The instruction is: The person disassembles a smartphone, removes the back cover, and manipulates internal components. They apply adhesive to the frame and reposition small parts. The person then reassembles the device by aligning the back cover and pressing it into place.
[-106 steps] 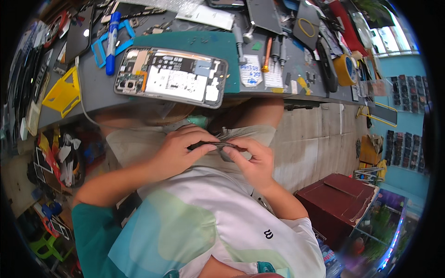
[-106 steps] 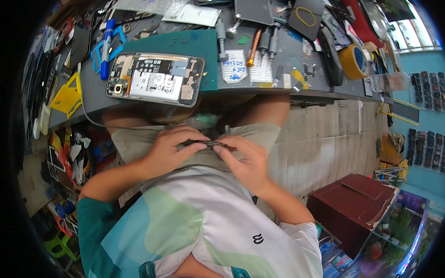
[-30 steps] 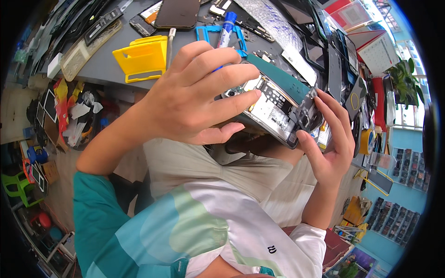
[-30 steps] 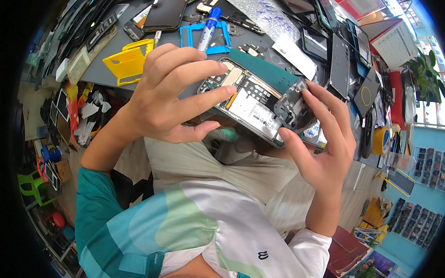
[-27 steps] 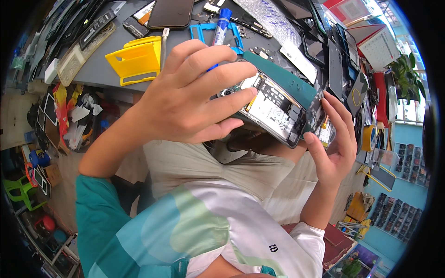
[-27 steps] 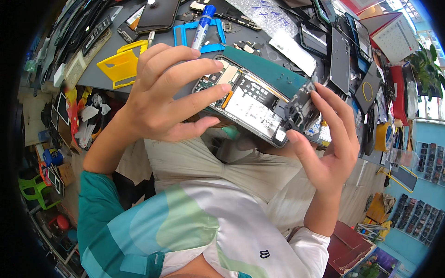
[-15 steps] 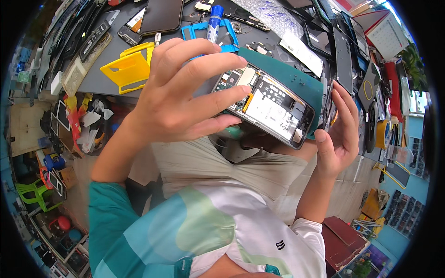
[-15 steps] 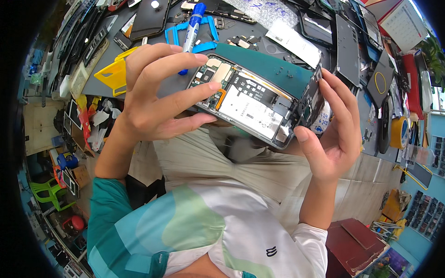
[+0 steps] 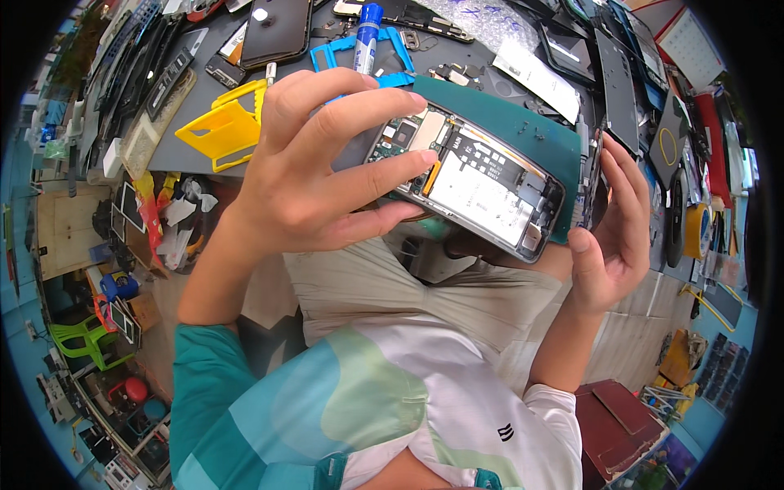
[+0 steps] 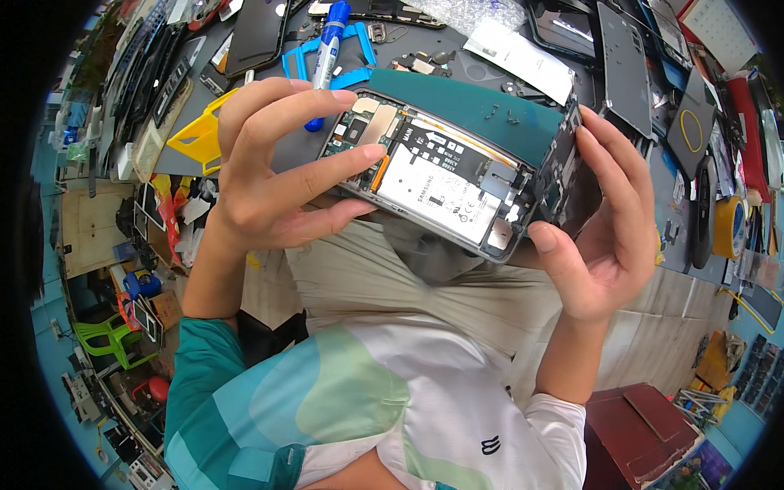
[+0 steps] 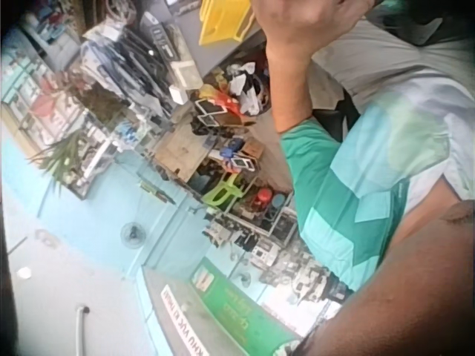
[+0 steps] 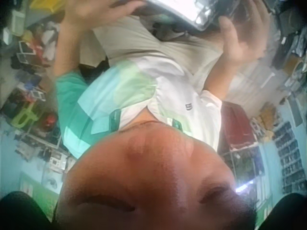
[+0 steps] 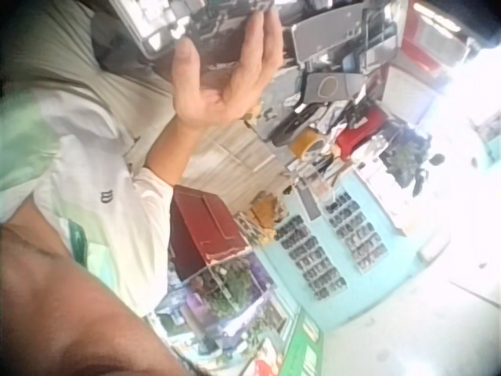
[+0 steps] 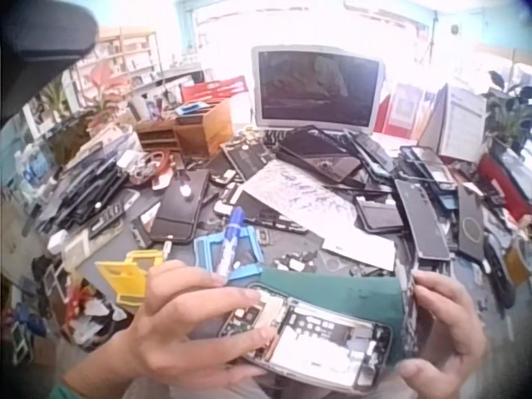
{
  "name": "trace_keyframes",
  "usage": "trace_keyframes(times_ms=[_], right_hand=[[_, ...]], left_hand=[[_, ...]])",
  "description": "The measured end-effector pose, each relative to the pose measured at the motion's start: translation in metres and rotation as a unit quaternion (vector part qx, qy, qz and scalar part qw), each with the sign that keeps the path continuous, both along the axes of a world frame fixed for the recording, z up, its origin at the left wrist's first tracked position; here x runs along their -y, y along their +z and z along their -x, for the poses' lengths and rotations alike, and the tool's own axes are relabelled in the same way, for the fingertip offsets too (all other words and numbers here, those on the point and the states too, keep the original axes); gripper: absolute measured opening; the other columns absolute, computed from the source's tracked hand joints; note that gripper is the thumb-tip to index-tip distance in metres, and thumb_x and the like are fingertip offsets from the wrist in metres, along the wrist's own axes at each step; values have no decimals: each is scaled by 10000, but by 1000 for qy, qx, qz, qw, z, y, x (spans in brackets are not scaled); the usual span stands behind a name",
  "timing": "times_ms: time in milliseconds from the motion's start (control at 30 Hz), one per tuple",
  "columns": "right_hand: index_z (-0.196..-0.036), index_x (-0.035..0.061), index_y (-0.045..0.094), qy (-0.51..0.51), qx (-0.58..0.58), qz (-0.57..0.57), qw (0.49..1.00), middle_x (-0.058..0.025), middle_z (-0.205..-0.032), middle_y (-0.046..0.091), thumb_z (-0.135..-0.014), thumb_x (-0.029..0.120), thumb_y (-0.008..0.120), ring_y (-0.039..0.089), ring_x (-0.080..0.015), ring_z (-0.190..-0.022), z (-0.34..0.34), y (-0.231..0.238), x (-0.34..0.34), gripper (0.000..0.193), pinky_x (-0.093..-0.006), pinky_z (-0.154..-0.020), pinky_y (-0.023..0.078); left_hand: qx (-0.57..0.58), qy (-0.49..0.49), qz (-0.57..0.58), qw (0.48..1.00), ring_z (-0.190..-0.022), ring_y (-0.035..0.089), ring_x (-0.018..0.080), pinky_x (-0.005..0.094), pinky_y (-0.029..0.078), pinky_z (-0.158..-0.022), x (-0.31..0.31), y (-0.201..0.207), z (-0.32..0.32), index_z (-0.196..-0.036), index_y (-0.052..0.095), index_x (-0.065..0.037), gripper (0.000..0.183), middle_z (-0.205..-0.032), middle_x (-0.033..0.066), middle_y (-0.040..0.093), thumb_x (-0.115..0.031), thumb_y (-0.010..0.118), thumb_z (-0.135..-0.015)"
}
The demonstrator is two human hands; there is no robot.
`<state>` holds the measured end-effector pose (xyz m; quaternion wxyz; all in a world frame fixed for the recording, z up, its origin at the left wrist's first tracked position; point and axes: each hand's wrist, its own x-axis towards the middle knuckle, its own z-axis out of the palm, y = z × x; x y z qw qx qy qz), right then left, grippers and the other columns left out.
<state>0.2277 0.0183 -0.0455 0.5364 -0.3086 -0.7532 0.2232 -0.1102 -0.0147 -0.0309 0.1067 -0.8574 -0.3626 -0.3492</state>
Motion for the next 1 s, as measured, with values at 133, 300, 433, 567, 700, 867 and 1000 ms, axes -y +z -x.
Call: trace_keyframes(times_ms=[133,300,433,567,700,867,1000], right_hand=[[-1372,-133,658,0,-2,-4,1000,-338,-1423,626,-824,303,868,617,-398,-1335,0,-1,-1,731,-470,-1171,443],[-1366,-134,661,0,5,-12,1000,-334,-1418,632,-827,303,866,619,-396,-1333,-1,-1,-2,724,-468,-1166,449],[-1366,-134,660,1,0,-11,1000,-334,-1416,634,-830,302,865,625,-397,-1326,0,-2,-1,721,-469,-1162,454],[-1367,-135,659,1,7,-12,1000,-335,-1417,632,-829,299,866,625,-398,-1325,0,-1,-1,722,-467,-1161,457],[-1367,-137,657,3,2,-5,1000,-336,-1425,626,-829,288,869,621,-398,-1331,1,0,0,718,-469,-1164,455],[-1370,-142,653,7,6,-5,1000,-338,-1432,620,-827,270,868,615,-399,-1340,1,0,0,714,-474,-1166,453],[-1371,-144,651,5,7,-4,1000,-340,-1431,620,-820,258,867,614,-399,-1340,0,0,0,715,-475,-1172,447]], left_hand=[[-3,-3,-3,1000,-1152,583,329,430,520,-980,-1,1,0,-1115,875,-188,549,-1338,95,690,-386,897,-603],[-6,-6,-5,1000,-1149,583,328,428,523,-977,0,0,1,-1119,874,-190,514,-1338,93,691,-405,894,-653],[-7,-9,-2,1000,-1153,582,328,428,522,-981,-1,0,1,-1119,873,-193,493,-1339,88,691,-411,892,-678],[-8,-12,-2,1000,-1170,580,332,429,519,-995,-1,2,2,-1117,872,-196,485,-1337,83,691,-406,895,-681],[-5,-19,-8,1000,-1188,580,339,429,514,-1010,-4,4,2,-1114,872,-202,485,-1336,81,691,-395,901,-670],[-7,-20,-14,1000,-1198,576,343,427,513,-1019,-5,4,1,-1110,874,-208,494,-1340,79,691,-389,906,-651],[3,-15,-17,1000,-1202,571,338,423,511,-1020,-4,2,1,-1111,875,-214,510,-1357,83,689,-389,912,-634]])
